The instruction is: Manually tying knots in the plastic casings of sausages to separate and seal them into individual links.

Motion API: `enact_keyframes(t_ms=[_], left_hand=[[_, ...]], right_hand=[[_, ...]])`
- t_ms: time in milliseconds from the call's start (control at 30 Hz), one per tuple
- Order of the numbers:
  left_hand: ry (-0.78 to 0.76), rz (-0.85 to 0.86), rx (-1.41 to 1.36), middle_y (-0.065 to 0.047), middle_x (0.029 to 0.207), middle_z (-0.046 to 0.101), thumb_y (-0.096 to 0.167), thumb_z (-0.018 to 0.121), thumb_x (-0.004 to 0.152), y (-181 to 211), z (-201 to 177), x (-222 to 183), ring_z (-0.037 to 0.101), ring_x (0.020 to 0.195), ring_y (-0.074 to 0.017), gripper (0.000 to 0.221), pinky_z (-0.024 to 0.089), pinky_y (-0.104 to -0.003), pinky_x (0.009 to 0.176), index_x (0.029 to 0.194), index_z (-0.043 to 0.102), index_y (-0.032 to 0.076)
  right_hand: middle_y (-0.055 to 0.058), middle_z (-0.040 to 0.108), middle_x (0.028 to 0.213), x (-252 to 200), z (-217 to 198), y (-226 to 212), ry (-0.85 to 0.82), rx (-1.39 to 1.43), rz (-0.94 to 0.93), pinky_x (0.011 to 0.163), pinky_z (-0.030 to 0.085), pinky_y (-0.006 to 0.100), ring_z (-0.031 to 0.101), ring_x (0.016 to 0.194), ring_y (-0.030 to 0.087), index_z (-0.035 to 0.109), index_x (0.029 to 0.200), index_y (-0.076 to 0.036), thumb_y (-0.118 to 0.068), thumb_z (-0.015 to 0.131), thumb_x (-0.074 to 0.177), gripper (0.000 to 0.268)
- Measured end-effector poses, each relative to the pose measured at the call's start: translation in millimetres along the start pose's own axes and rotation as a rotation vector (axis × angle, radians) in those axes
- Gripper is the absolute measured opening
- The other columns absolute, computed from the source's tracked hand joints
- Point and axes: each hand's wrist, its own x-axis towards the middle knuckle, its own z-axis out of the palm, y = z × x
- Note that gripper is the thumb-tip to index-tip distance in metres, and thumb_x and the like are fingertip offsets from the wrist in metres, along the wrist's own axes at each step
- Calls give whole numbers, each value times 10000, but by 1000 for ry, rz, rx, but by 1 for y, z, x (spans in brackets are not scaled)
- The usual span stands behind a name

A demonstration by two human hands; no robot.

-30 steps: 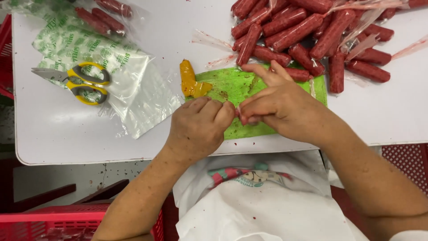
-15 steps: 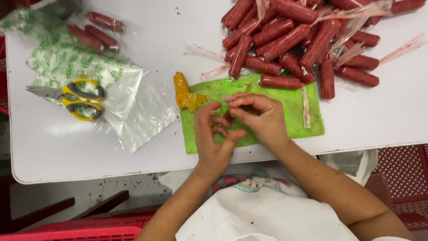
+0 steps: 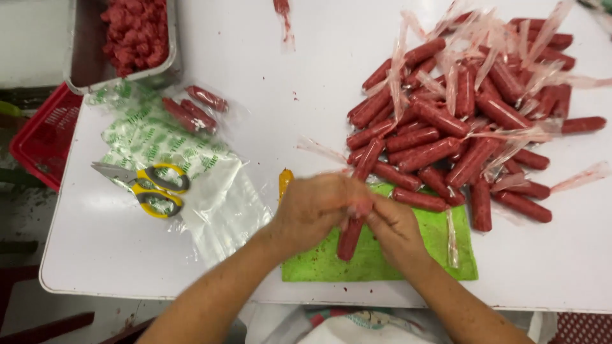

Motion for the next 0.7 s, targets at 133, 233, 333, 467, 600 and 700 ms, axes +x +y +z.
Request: enact_keyframes(t_ms=[133,233,333,467,600,700], left_hand=[[-80,1,367,-51,1128,668,256,688,957,0,-6,11,708,650,-203,130,597,-325,645,1019,780,188],[-114,-93,406,-88,1146,667,174,711,943,0,-12,10,703,657,-251,94,584,-367,619,1003,777,147],[-81,-286,-172,-104,985,713,167,654,986,-13,-9,1,595,619,-78,135,543,-244,586,945,736,67],[-146,-424,-268,-65,600,626,145,593,1016,-15,-19,-5,462,400,-66,193,396,-195,386,969,733,20],[-405,245,940,-44,744,600,360,602,942,-24,-40,1,601,555,-240,252,504,-365,482,925,630,110],[-351,329,1105,4,813,591,379,490,1007,-57,-60,24,645,702,-249,233,547,-399,572,982,625,192]], right_hand=[[163,733,904,5,7,11,45,158,34,844,557,454,694,839,243,734,1055,-13,-236,465,1035,350],[126,691,816,0,11,39,57,151,-138,744,557,404,665,779,203,715,940,4,1,666,933,50],[128,721,825,9,8,26,-25,160,-142,717,568,439,689,785,233,752,952,23,-17,662,937,99],[169,730,845,17,3,-2,-151,105,-233,781,572,469,716,798,355,750,926,21,-24,667,928,95],[154,758,894,10,6,9,-191,156,-109,804,563,473,705,854,266,757,926,11,-70,650,943,136],[128,759,839,29,2,2,-119,190,-31,751,558,416,658,801,180,747,850,1,-99,679,932,146]])
